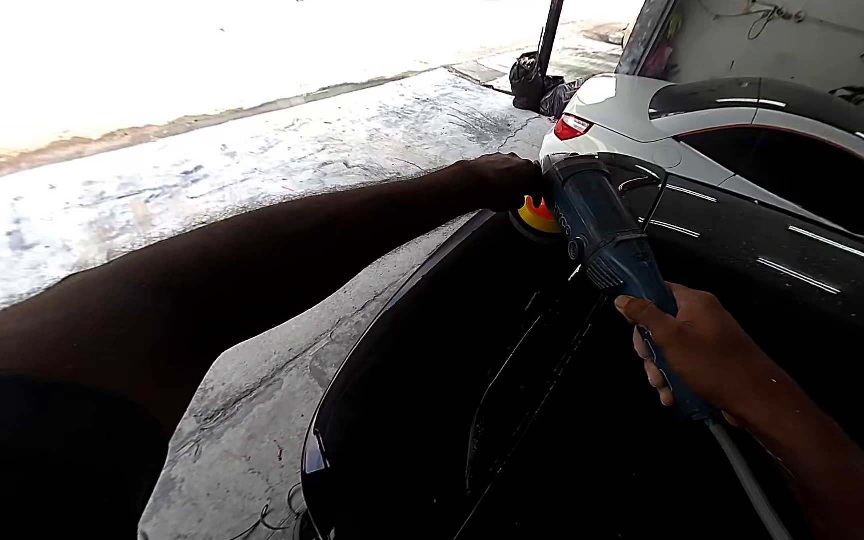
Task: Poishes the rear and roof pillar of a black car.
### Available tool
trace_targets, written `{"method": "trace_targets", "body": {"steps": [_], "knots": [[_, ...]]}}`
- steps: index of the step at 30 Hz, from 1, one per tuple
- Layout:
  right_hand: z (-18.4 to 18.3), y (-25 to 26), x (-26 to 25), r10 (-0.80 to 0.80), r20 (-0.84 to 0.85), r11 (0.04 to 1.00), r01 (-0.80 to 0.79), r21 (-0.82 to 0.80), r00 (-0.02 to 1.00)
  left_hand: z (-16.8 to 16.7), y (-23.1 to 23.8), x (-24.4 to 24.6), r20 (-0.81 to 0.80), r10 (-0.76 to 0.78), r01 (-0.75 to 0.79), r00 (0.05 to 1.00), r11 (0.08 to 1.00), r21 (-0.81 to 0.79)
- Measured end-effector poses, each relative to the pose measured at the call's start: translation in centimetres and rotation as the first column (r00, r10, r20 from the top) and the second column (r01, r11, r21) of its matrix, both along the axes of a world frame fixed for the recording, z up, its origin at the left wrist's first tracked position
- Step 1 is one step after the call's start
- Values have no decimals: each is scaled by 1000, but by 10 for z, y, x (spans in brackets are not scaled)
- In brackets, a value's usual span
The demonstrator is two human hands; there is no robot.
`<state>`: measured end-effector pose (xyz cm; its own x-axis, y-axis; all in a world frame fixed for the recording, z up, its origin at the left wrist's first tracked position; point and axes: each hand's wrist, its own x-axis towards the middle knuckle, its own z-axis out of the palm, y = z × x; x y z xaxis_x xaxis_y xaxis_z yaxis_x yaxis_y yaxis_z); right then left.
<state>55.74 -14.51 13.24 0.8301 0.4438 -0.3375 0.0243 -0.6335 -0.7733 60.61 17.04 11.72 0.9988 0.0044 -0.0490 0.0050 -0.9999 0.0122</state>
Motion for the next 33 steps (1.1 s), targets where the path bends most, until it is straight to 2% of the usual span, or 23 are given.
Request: {"method": "trace_targets", "body": {"steps": [4,13,21,25,29,33], "knots": [[-1,-1,8,-34,19,999,34,0,999,0,-3,22,-1,-72,72,997,997,27],[2,-2,32,-109,23,994,109,-4,994,5,-14,69,-21,-105,106,994,993,47],[6,15,51,-133,36,991,134,-24,990,5,0,99,-25,-181,182,983,982,59],[10,26,57,-120,47,992,122,-44,992,2,12,108,-24,-137,139,990,988,71],[13,40,65,-92,44,993,95,-68,995,4,23,98,-28,-75,75,997,997,0],[18,54,67,-52,59,993,58,-99,997,-3,42,97,-26,-34,34,999,999,20]]}}
